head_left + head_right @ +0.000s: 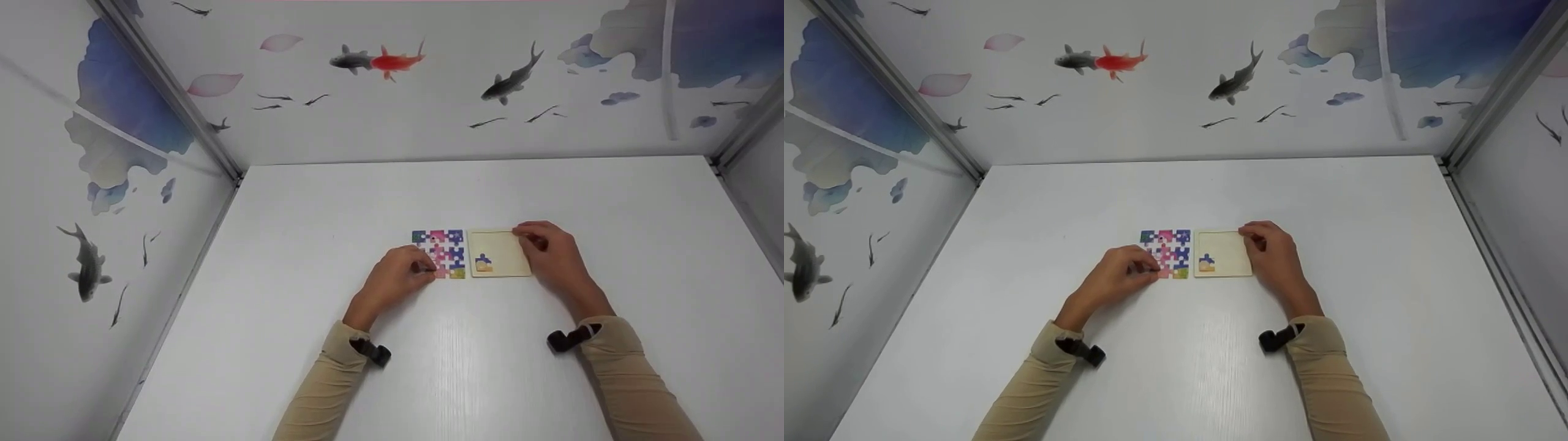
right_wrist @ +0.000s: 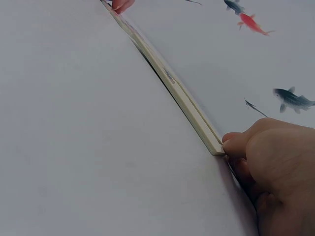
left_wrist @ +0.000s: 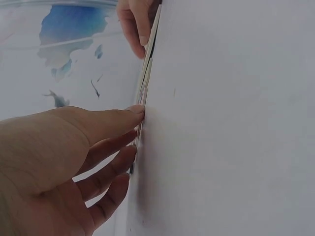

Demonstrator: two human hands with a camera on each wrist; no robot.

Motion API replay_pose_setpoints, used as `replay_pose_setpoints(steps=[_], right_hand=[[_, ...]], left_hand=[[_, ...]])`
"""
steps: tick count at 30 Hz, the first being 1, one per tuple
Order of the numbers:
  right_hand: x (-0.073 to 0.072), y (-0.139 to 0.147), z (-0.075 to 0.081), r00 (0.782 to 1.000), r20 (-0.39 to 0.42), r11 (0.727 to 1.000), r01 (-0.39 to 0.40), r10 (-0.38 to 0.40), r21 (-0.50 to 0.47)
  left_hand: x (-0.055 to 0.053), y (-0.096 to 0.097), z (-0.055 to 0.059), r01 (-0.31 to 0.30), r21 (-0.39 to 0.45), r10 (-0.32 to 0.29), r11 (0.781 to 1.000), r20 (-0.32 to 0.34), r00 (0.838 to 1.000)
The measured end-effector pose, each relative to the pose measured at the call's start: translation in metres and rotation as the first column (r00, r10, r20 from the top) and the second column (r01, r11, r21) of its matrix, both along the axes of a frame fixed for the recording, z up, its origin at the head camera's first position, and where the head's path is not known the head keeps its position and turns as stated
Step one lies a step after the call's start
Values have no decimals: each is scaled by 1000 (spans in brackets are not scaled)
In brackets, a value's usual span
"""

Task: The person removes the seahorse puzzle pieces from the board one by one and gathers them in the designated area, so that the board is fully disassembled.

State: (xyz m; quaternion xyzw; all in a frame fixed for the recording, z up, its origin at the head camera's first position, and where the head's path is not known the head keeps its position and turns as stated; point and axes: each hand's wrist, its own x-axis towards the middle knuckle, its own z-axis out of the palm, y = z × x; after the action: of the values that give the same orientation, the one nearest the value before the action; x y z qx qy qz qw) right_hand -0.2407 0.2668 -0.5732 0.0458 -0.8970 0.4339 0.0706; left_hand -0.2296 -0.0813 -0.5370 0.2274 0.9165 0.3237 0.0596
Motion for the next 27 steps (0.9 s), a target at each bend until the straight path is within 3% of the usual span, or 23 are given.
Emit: replay_pose_setpoints(steps=[9, 20, 27], right_hand=[[0, -1, 2, 1000, 6, 1000, 7, -7, -15], [2, 0, 3, 999, 47, 1000, 9, -8, -17], [2, -1, 3, 999, 51, 1000, 11, -11, -4]], left_hand=[[0, 8, 6, 11, -13, -12, 1000, -56, 998], [-6, 62, 5, 128, 19, -126, 992, -91, 988], [-8, 85, 1, 79, -31, -81, 996, -91, 993]])
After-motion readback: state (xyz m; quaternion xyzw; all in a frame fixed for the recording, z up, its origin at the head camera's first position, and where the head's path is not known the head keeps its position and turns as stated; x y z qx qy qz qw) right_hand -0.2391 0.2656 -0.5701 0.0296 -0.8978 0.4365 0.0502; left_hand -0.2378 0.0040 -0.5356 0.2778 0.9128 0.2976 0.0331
